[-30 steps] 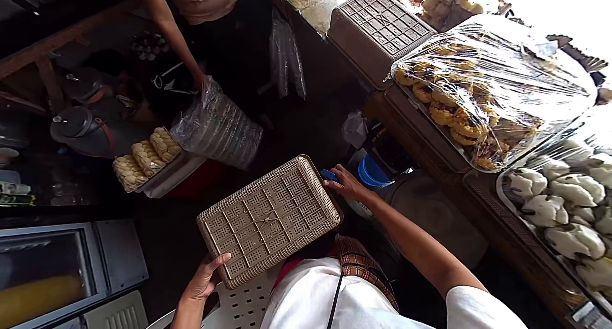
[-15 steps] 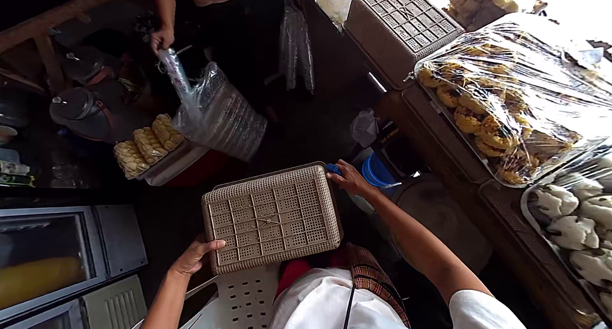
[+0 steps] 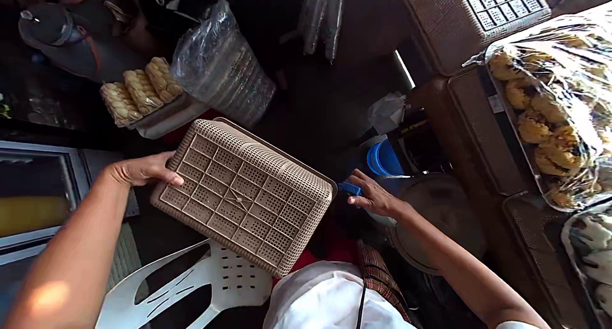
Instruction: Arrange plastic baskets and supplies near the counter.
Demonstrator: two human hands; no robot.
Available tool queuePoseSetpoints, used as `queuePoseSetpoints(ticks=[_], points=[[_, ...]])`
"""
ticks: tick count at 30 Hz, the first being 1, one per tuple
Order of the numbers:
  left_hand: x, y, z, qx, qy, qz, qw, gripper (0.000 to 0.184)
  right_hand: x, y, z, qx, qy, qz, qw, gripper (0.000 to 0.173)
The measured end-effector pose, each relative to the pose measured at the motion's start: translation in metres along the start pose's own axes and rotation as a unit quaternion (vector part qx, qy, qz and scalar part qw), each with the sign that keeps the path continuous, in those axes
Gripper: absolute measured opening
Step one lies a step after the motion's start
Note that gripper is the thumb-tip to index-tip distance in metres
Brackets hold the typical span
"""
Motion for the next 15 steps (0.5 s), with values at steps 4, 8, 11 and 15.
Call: queuePoseSetpoints(ticks=[4, 8, 11, 15], points=[[0.025, -0.002, -0.011, 0.013, 0.037, 0.027, 0.999, 0.082, -0.017, -0.006, 0.006, 0.009, -0.012, -0.024, 1.0, 0.078], [0.036, -0.004, -0.025, 0.043, 0.044, 0.011, 0.998, 0.097, -0.03, -0.007, 0.01, -0.001, -0.017, -0.05, 0.999, 0.075], [0.042, -0.003, -0.028, 0.038, 0.052, 0.019, 0.998, 0.093, -0.034, -0.009, 0.018, -0.022, -0.043, -0.079, 0.996, 0.076], [0.038, -0.003, -0.034, 0.045, 0.058, 0.015, 0.997, 0.094, -0.04, -0.012, 0.021, -0.04, -0.081, -0.119, 0.989, 0.079]])
Point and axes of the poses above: each hand's wrist, its own y-axis towards the middle knuckle, its own x-axis out of the back of the hand, z = x × y, the point moved 3 cm from there along y, towards the middle knuckle, and after that the axes turned 6 degrees about z, right-handed, at the moved point
